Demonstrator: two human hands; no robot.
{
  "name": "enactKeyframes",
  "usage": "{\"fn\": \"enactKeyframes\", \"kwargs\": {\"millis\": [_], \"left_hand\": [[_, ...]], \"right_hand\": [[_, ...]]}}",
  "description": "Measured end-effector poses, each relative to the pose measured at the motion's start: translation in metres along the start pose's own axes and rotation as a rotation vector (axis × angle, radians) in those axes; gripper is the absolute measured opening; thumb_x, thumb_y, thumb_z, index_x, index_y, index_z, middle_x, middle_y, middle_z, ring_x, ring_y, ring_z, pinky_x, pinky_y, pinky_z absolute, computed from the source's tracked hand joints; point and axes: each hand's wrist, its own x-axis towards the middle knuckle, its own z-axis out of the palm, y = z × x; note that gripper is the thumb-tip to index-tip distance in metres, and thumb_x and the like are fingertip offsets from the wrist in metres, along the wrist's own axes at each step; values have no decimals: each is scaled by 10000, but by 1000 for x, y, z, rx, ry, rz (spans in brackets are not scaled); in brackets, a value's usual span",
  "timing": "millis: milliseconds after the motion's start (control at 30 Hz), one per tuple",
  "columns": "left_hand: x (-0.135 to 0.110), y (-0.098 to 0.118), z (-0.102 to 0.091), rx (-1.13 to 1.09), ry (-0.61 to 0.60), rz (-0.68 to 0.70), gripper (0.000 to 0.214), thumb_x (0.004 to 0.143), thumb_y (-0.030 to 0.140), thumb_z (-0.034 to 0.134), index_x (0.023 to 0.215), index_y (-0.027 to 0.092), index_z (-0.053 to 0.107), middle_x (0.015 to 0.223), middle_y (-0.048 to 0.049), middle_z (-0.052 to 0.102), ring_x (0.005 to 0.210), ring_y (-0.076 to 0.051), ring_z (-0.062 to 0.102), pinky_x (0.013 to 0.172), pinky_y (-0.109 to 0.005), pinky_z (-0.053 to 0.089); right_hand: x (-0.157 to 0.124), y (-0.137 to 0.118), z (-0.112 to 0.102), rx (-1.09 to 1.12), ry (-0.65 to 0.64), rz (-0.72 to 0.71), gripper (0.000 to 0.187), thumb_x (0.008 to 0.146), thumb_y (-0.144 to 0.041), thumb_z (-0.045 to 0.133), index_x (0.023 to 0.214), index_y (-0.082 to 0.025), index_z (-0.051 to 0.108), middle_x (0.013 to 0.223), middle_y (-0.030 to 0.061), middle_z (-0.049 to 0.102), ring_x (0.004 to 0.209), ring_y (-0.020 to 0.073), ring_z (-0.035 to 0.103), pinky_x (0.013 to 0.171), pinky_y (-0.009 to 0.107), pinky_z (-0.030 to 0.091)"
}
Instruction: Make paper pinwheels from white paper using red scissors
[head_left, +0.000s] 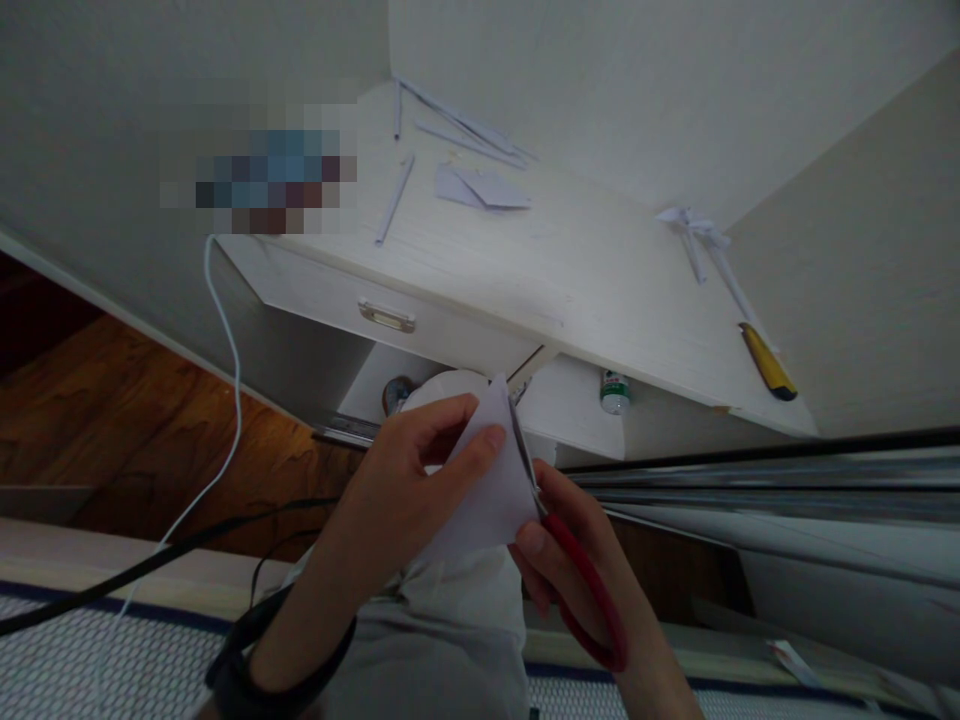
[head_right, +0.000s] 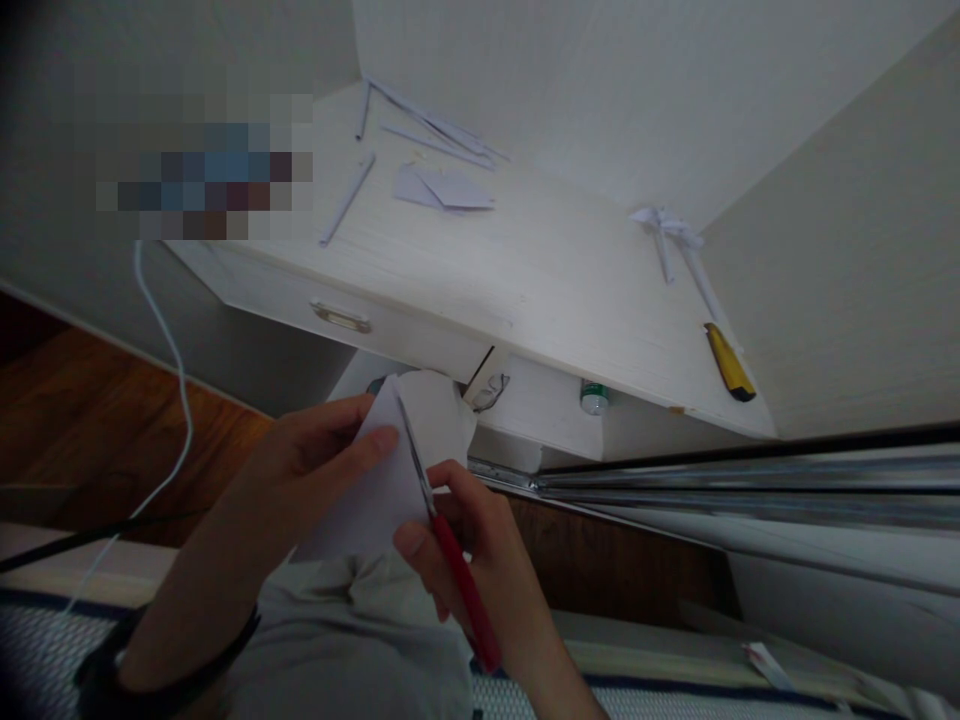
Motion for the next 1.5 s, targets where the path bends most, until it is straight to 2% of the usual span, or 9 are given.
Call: {"fn": "enactKeyframes", "kwargs": {"millis": [167, 267, 433, 667, 900, 1167, 1500], "left_hand": [[-2, 2, 0, -22, 6, 58, 216, 829, 334, 537, 671, 191, 571, 673, 15, 558, 621, -132, 524, 525, -203, 419], [-3, 2, -1, -19, 13, 78, 208, 831, 326, 533, 685, 188, 583, 653, 18, 539, 589, -127, 508, 492, -204, 402], [-1, -1, 2, -21, 21, 146, 178, 830, 300, 553, 697, 186, 584, 649, 21, 535, 568, -117, 485, 469, -203, 374], [-3, -4, 5, 11, -33, 162, 245, 851, 297, 506, 629, 193, 489, 599, 52, 415, 517, -90, 401, 440, -191, 326], [-1, -4, 5, 8, -76, 128, 243, 841, 294, 492, 621, 191, 477, 588, 55, 414, 510, -85, 402, 424, -184, 319], [-1, -5, 4, -19, -101, 80, 224, 842, 316, 489, 662, 189, 529, 631, 37, 481, 570, -105, 465, 462, -190, 370], [-2, -5, 4, -11, -84, 60, 230, 830, 340, 506, 657, 191, 535, 622, 38, 474, 549, -104, 448, 447, -191, 359]], "right_hand": [[0, 3, -1, 86, -2, -44, 309, 835, -491, 661, 954, -220, 572, 608, -75, 453, 429, 48, 315, 373, 165, 242], [2, 0, -1, 141, -32, -59, 300, 816, -470, 693, 955, -232, 576, 616, -75, 481, 450, 53, 331, 416, 172, 275], [3, -8, 0, 156, -32, -42, 332, 789, -522, 703, 955, -256, 595, 753, -25, 595, 612, 115, 512, 578, 225, 407], [-1, -3, 5, 136, 51, 12, 467, 772, -633, 652, 1008, -233, 602, 605, -60, 460, 465, 85, 399, 432, 205, 343], [1, -8, 4, 102, -3, -3, 439, 786, -638, 633, 947, -232, 583, 650, -45, 504, 475, 75, 430, 417, 175, 405], [0, -10, 4, 9, 72, 1, 394, 781, -603, 651, 941, -243, 636, 685, -11, 565, 485, 97, 479, 393, 180, 436], [0, -11, 6, -135, 96, -48, 388, 826, -607, 584, 931, -242, 665, 566, -21, 559, 408, 115, 485, 348, 204, 421]]}}
